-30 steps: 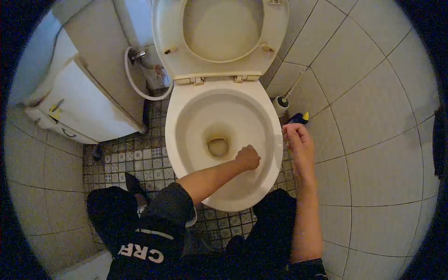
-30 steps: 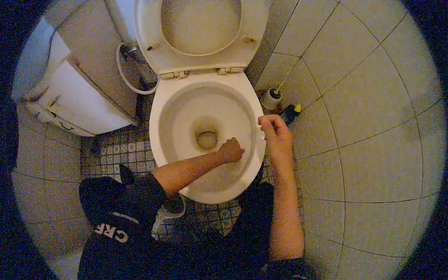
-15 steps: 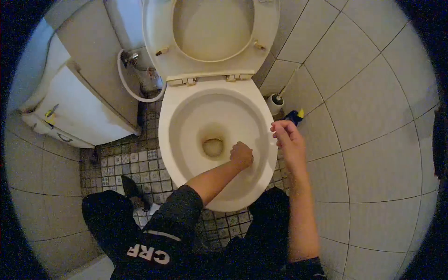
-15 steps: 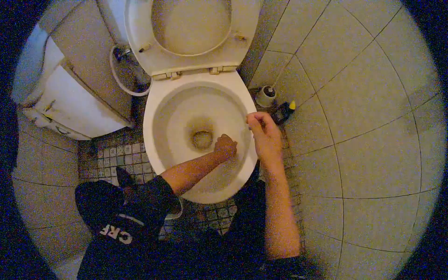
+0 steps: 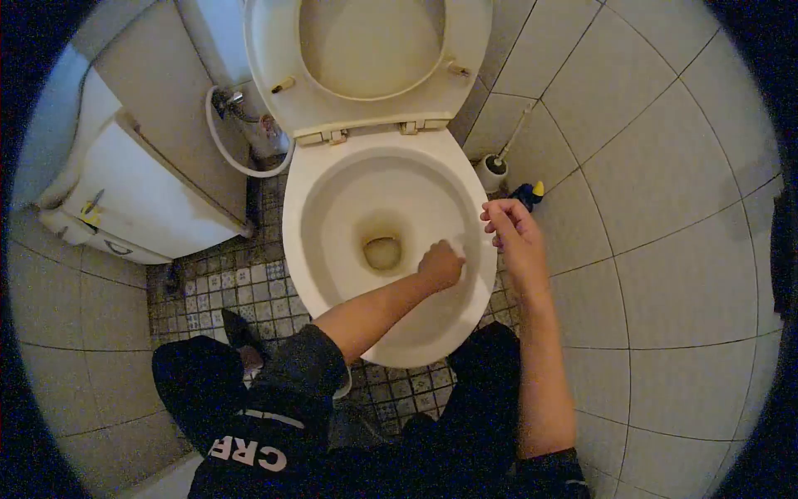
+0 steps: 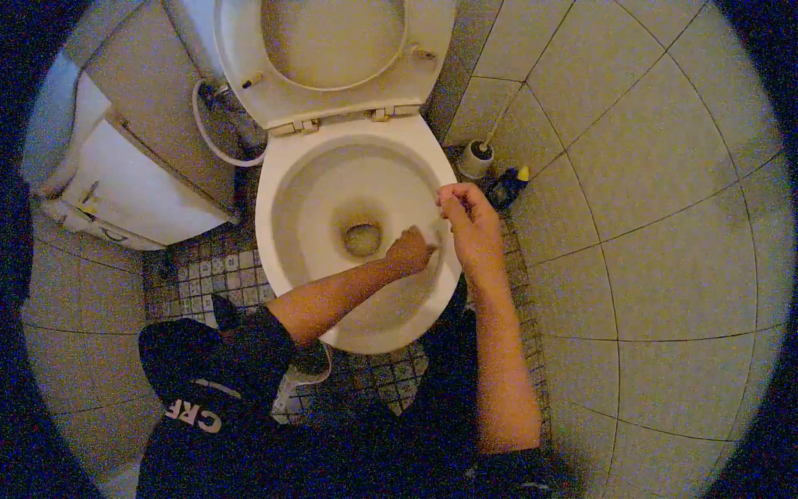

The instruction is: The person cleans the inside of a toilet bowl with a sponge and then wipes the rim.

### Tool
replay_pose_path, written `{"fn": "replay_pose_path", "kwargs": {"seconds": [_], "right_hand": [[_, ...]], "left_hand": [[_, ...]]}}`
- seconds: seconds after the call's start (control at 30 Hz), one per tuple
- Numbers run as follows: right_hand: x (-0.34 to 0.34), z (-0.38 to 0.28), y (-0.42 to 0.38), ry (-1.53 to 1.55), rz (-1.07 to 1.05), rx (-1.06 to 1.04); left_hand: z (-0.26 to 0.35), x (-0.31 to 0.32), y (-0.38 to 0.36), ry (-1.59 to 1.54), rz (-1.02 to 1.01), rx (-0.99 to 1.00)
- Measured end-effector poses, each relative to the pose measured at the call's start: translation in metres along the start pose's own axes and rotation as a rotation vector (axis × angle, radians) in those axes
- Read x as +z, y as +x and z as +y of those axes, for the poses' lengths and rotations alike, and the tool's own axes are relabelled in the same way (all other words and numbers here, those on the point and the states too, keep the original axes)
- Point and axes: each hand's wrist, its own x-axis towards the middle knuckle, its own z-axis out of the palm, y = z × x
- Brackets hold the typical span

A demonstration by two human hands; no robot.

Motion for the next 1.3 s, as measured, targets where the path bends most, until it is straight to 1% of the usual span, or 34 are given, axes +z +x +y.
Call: {"fn": "replay_pose_path", "kwargs": {"seconds": [0.03,0.1,0.13,0.17,0.2,0.23,0.27,0.33,0.37,0.43,0.47,0.5,0.57,0.6,0.63,0.67,0.7,0.73,0.8,0.83,0.9,0.93,0.97,1.03,1.07,1.13,1.17,1.23,1.3], "right_hand": [[0.0,-0.001,0.001,-0.004,0.005,0.005],[-0.003,0.002,0.003,-0.038,0.001,-0.011],[-0.004,0.003,0.004,-0.066,0.0,-0.015],[-0.006,0.001,0.004,-0.068,0.001,-0.011],[-0.006,-0.003,0.003,-0.039,0.007,0.023],[-0.006,-0.002,0.001,-0.008,0.014,0.061],[-0.005,0.0,0.001,-0.003,0.015,0.072],[-0.006,0.0,0.002,-0.008,0.02,0.03],[-0.006,0.0,0.003,-0.009,0.02,0.021],[-0.006,0.002,0.003,-0.023,0.036,0.052],[-0.007,0.002,0.003,-0.023,0.039,0.052],[-0.008,0.004,0.004,-0.012,0.03,0.058],[-0.007,0.007,0.005,0.009,0.021,0.074],[-0.006,0.008,0.004,0.023,0.01,0.049],[-0.005,0.006,0.004,0.034,0.0,0.018],[-0.004,0.003,0.004,0.035,-0.002,0.012],[-0.004,0.0,0.003,-0.007,0.007,0.034],[-0.003,-0.002,0.003,-0.05,0.016,0.056],[-0.004,0.001,0.008,-0.043,0.01,0.043],[-0.004,0.005,0.008,-0.034,0.002,0.042],[-0.001,0.004,0.006,-0.01,-0.011,0.032],[0.0,0.003,0.005,0.008,-0.024,0.012],[0.002,0.002,0.004,0.007,-0.025,0.011],[0.004,-0.003,0.003,-0.036,-0.025,0.008],[0.003,-0.003,0.005,-0.039,-0.027,-0.002],[0.002,0.003,0.006,-0.047,-0.025,0.022],[0.003,0.003,0.006,-0.044,-0.026,0.027],[0.005,0.003,0.006,-0.005,-0.039,-0.025],[0.007,0.0,0.005,0.006,-0.026,-0.026]], "left_hand": [[-0.006,-0.002,0.0,-0.001,0.004,0.002],[-0.03,0.008,0.01,0.062,0.084,-0.098],[-0.054,0.042,0.042,0.245,0.018,0.046],[-0.037,0.03,0.034,0.244,0.014,0.047],[-0.006,0.003,0.017,0.184,-0.013,0.047],[0.009,-0.01,0.006,0.126,-0.044,0.045],[-0.003,0.004,0.012,0.129,-0.052,0.039],[-0.035,0.038,0.034,0.202,0.031,0.199],[-0.037,0.032,0.027,0.202,0.038,0.203],[-0.038,0.017,0.01,0.282,0.071,0.026],[-0.039,0.021,0.019,0.11,0.106,0.03],[-0.024,0.012,0.013,0.108,0.098,0.026],[0.002,-0.002,0.005,0.151,0.014,0.209],[-0.001,0.001,0.003,0.126,0.023,0.214],[-0.015,0.009,0.004,0.128,0.021,0.211],[-0.038,0.02,0.007,0.211,0.0,0.247],[-0.046,0.018,0.007,0.293,-0.017,0.283],[-0.045,0.019,0.011,0.292,-0.009,0.286],[-0.026,0.008,0.001,0.06,-0.05,0.049],[-0.016,0.003,-0.007,0.058,-0.057,0.043],[0.007,-0.016,-0.022,0.163,-0.161,0.293],[-0.008,0.007,-0.012,-0.01,-0.125,0.126],[-0.02,0.014,-0.012,-0.011,-0.124,0.125],[-0.038,0.015,-0.015,0.078,-0.016,0.08],[-0.032,0.008,-0.013,0.074,-0.007,0.084],[-0.017,-0.005,-0.014,0.204,-0.199,0.162],[-0.011,-0.004,-0.015,0.205,-0.204,0.158],[-0.003,0.0,-0.02,0.05,-0.153,0.116],[-0.021,0.0,-0.026,0.063,-0.132,0.107]]}}
